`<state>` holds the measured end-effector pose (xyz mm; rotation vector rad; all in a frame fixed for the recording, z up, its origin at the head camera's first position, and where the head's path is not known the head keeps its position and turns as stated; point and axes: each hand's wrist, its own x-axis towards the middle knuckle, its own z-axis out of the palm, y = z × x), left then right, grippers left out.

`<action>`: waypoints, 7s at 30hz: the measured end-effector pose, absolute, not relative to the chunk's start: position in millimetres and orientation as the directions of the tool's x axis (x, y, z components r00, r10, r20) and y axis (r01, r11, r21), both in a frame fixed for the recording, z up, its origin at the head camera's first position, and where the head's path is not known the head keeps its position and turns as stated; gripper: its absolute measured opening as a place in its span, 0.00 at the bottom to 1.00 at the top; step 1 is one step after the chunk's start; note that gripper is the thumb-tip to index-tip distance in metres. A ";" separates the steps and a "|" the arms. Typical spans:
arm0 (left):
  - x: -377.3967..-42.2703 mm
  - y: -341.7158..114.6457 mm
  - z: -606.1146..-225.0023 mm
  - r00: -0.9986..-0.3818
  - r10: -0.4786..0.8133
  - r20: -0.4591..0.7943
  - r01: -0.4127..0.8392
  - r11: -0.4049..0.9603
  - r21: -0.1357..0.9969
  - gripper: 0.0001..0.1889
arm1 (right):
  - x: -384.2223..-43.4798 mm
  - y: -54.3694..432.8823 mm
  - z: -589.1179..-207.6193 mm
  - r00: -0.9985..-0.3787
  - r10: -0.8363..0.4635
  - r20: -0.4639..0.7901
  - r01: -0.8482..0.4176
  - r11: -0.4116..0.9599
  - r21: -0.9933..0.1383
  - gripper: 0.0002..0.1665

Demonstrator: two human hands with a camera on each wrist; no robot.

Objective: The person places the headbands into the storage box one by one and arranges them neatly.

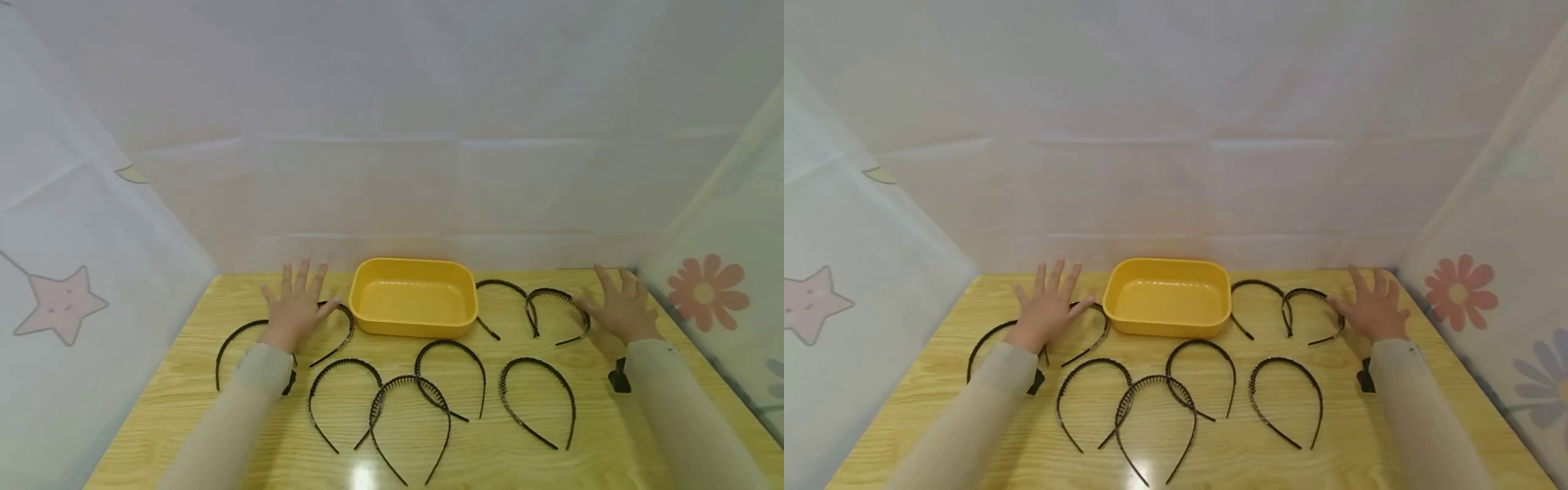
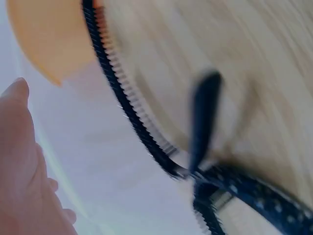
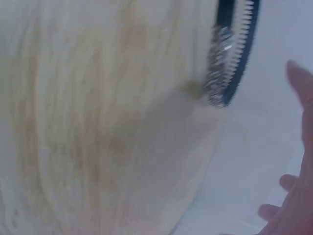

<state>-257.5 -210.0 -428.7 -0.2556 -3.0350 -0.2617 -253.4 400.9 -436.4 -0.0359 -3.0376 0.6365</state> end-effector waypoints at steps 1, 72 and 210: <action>-256.5 -207.5 -428.2 -0.981 0.164 0.102 0.180 0.969 0.169 0.45 | -252.3 400.3 -435.1 -0.998 0.034 0.052 0.010 0.908 -0.419 0.56; -220.5 -157.9 -431.2 -0.929 0.360 0.086 0.367 0.926 0.088 0.38 | -229.0 364.7 -413.5 -0.948 0.305 -0.089 0.194 0.334 -0.923 0.31; -219.0 -151.9 -436.1 -0.930 0.345 0.123 0.362 0.918 0.160 0.40 | -240.5 179.2 -403.7 -0.929 0.070 0.363 -0.262 0.570 -0.779 0.13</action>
